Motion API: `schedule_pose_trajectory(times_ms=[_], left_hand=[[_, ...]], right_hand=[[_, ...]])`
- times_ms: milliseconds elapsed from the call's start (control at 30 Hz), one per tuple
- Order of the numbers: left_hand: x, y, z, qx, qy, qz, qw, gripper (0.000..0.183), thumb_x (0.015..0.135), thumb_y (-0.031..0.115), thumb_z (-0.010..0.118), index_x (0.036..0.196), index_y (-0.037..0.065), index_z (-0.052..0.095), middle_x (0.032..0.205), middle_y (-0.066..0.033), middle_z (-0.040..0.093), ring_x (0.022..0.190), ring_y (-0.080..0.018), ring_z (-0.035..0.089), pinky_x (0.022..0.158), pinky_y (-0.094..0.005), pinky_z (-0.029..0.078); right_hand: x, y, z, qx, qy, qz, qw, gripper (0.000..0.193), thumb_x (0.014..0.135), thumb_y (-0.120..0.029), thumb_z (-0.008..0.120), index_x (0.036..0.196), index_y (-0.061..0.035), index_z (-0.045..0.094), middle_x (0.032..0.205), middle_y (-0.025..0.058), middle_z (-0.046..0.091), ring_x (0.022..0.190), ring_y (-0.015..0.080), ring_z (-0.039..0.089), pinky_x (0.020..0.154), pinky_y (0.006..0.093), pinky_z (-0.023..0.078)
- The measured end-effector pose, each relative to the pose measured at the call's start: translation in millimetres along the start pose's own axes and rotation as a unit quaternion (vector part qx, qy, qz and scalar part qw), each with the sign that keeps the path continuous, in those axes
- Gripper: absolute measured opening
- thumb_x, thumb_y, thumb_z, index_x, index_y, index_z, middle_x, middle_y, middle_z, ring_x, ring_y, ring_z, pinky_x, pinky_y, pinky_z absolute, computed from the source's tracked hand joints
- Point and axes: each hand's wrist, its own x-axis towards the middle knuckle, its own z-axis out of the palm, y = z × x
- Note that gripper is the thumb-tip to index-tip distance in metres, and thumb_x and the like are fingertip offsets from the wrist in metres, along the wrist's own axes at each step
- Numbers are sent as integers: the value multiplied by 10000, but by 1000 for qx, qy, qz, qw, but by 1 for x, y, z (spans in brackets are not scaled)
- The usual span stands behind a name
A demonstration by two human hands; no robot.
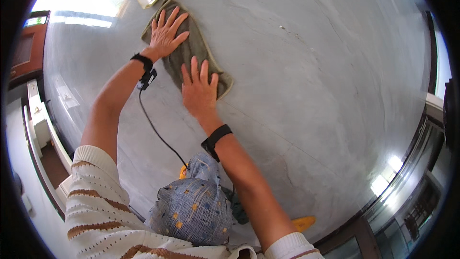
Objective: The person wipes the floor with a cloth, handling different cloths and moving to different areas of the room to clean near a doorway and a cabinet.
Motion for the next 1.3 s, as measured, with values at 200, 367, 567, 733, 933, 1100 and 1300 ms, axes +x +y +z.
schedule_pose_trajectory(times_ms=[200, 367, 567, 733, 933, 1100, 1300], left_hand=[[122, 107, -2, 21, 76, 90, 993, 616, 947, 623, 413, 1486, 333, 346, 1603, -36, 236, 1449, -430, 187, 1121, -646, 133], [184, 242, -19, 23, 74, 129, 989, 606, 943, 649, 382, 1471, 353, 358, 1576, -27, 294, 1420, -391, 256, 1074, -590, 212], [188, 347, -36, -54, 1, 143, 988, 649, 962, 668, 275, 1527, 350, 277, 1621, -7, 187, 1481, -340, 141, 1139, -625, 119], [148, 321, -31, -97, 58, 111, 987, 628, 969, 611, 358, 1520, 315, 310, 1598, -54, 245, 1469, -342, 178, 1121, -646, 161], [77, 235, -15, -155, 112, 129, 973, 571, 923, 504, 550, 1443, 290, 451, 1561, -94, 317, 1425, -369, 262, 1060, -651, 214], [-17, 139, -27, -73, 40, 7, 996, 603, 926, 484, 559, 1478, 292, 407, 1580, -143, 256, 1435, -454, 179, 1093, -671, 147], [-97, 106, -25, -52, -12, 22, 998, 688, 918, 471, 566, 1516, 222, 336, 1587, -226, 152, 1426, -520, 119, 1075, -709, 134]], right_hand=[[21, 101, -46, -55, 60, 81, 993, 471, 894, -291, 566, 1350, -174, 552, 1501, 97, 401, 1364, 347, 339, 1000, 532, 303], [-6, 199, -97, -133, 49, 133, 981, 501, 891, -240, 559, 1385, -175, 508, 1526, 103, 362, 1380, 363, 316, 1028, 549, 279], [-68, 274, -131, -198, -7, 187, 962, 552, 936, -247, 524, 1469, -166, 402, 1585, 110, 246, 1412, 396, 246, 1050, 570, 242], [-64, 230, -109, -220, 41, 159, 962, 563, 922, -241, 566, 1455, -132, 418, 1576, 122, 258, 1407, 387, 264, 1013, 554, 283], [-74, 163, -81, -190, 55, 71, 978, 564, 856, -250, 655, 1394, -201, 493, 1529, 147, 327, 1371, 366, 315, 971, 546, 306], [-70, 84, -67, -57, -2, 50, 997, 573, 821, -335, 700, 1364, -270, 529, 1513, 169, 342, 1373, 385, 294, 968, 559, 306], [-111, 27, -46, 14, -26, 48, 998, 515, 850, -333, 672, 1347, -261, 559, 1539, 155, 327, 1390, 346, 290, 966, 541, 314]])
